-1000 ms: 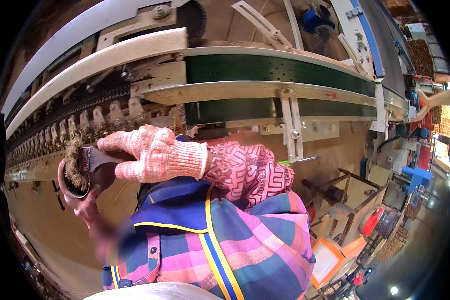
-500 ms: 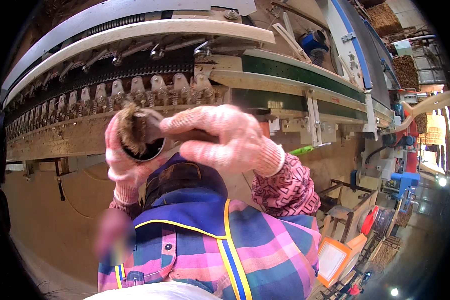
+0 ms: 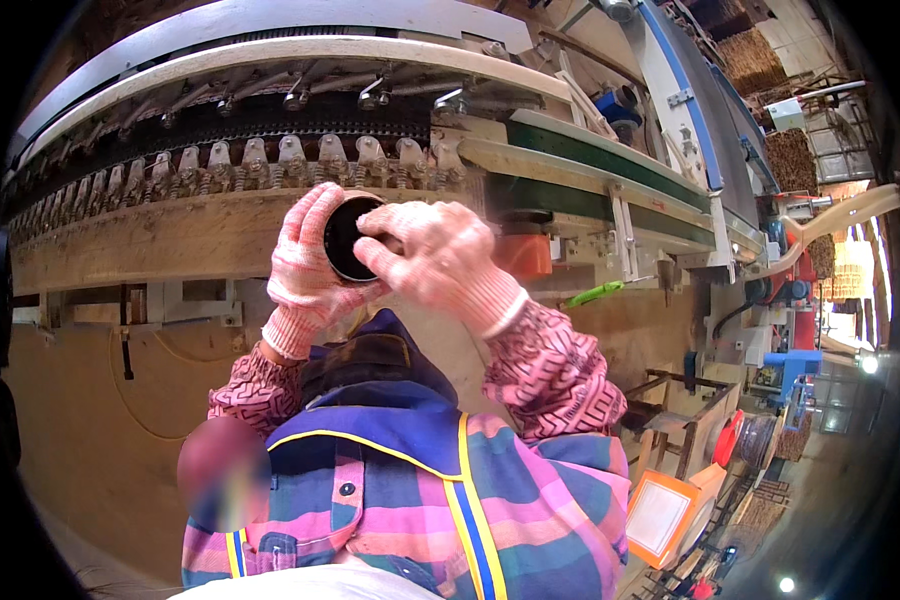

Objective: The person lubricates a long chain and sprocket assembly on a large industrial machine. They hold a small container in one hand and use a brush in the other to apply a dark liquid to the chain links and sprocket teeth. The person repeatedly dips the brush into the container to reload the lubricant while moving along the length of the chain.

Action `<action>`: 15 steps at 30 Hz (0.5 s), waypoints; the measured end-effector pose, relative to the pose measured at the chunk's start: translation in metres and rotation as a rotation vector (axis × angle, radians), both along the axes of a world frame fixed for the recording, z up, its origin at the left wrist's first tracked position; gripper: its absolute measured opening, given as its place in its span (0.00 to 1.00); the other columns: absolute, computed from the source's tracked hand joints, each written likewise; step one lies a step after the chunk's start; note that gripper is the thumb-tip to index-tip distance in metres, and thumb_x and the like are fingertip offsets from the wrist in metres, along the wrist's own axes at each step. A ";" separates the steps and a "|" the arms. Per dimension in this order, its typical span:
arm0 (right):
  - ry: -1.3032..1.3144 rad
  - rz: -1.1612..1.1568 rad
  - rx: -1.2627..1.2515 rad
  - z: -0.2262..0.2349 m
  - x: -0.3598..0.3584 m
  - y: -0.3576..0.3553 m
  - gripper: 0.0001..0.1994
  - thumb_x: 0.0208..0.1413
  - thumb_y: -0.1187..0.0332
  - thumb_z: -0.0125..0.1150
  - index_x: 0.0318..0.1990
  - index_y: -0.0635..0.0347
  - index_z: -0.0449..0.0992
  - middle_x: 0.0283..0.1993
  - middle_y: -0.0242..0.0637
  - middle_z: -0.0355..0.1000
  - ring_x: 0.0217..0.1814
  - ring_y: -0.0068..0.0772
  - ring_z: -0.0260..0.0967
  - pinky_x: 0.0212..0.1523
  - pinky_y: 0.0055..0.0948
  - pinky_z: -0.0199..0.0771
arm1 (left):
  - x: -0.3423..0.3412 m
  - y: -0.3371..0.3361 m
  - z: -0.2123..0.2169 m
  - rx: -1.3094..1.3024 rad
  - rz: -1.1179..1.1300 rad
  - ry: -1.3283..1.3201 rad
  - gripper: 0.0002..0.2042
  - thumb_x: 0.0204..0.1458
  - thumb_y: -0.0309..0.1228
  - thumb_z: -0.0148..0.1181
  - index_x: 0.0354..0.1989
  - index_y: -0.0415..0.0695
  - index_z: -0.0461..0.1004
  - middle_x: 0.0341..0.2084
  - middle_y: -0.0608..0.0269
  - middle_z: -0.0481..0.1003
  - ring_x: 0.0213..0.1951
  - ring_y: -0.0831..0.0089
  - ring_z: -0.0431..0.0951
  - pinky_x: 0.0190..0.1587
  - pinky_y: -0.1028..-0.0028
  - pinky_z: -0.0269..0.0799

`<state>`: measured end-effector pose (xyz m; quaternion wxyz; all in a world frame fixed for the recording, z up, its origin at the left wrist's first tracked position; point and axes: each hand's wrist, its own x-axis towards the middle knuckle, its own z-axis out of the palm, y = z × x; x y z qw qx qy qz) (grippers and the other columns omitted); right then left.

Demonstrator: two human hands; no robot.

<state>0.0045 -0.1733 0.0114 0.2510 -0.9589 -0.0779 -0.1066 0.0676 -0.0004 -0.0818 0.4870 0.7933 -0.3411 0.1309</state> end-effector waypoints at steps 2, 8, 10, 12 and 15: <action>0.150 -0.031 -0.076 -0.008 0.013 0.004 0.14 0.54 0.55 0.69 0.43 0.51 0.86 0.39 0.41 0.83 0.36 0.42 0.82 0.39 0.37 0.81 | 0.000 -0.002 0.000 -0.019 -0.011 -0.016 0.54 0.25 0.48 0.84 0.67 0.46 0.63 0.60 0.50 0.71 0.61 0.49 0.72 0.65 0.55 0.71; -0.009 0.063 0.059 -0.003 0.001 -0.005 0.10 0.54 0.70 0.69 0.44 0.58 0.85 0.40 0.45 0.82 0.36 0.39 0.82 0.37 0.32 0.83 | 0.003 -0.003 0.008 0.001 0.003 0.001 0.54 0.24 0.49 0.85 0.66 0.46 0.65 0.60 0.50 0.71 0.61 0.50 0.73 0.63 0.56 0.73; 0.072 0.010 0.385 0.014 -0.009 -0.009 0.10 0.56 0.77 0.66 0.45 0.65 0.83 0.38 0.45 0.81 0.34 0.29 0.82 0.34 0.26 0.82 | 0.005 -0.006 0.011 -0.002 0.005 0.026 0.54 0.22 0.47 0.85 0.65 0.46 0.66 0.59 0.50 0.72 0.61 0.50 0.73 0.63 0.57 0.73; 0.147 -0.104 0.591 0.024 -0.020 -0.014 0.10 0.52 0.74 0.71 0.43 0.62 0.85 0.39 0.46 0.83 0.37 0.37 0.84 0.37 0.28 0.84 | 0.008 -0.008 0.013 -0.003 -0.009 0.063 0.54 0.22 0.47 0.85 0.66 0.47 0.66 0.59 0.50 0.72 0.61 0.50 0.73 0.63 0.58 0.73; 0.035 -0.018 0.510 0.023 -0.029 -0.023 0.11 0.51 0.77 0.71 0.44 0.62 0.84 0.36 0.45 0.81 0.34 0.41 0.82 0.35 0.32 0.81 | 0.012 -0.009 0.022 0.055 -0.015 0.131 0.55 0.21 0.46 0.86 0.66 0.47 0.66 0.60 0.50 0.71 0.60 0.50 0.73 0.63 0.59 0.73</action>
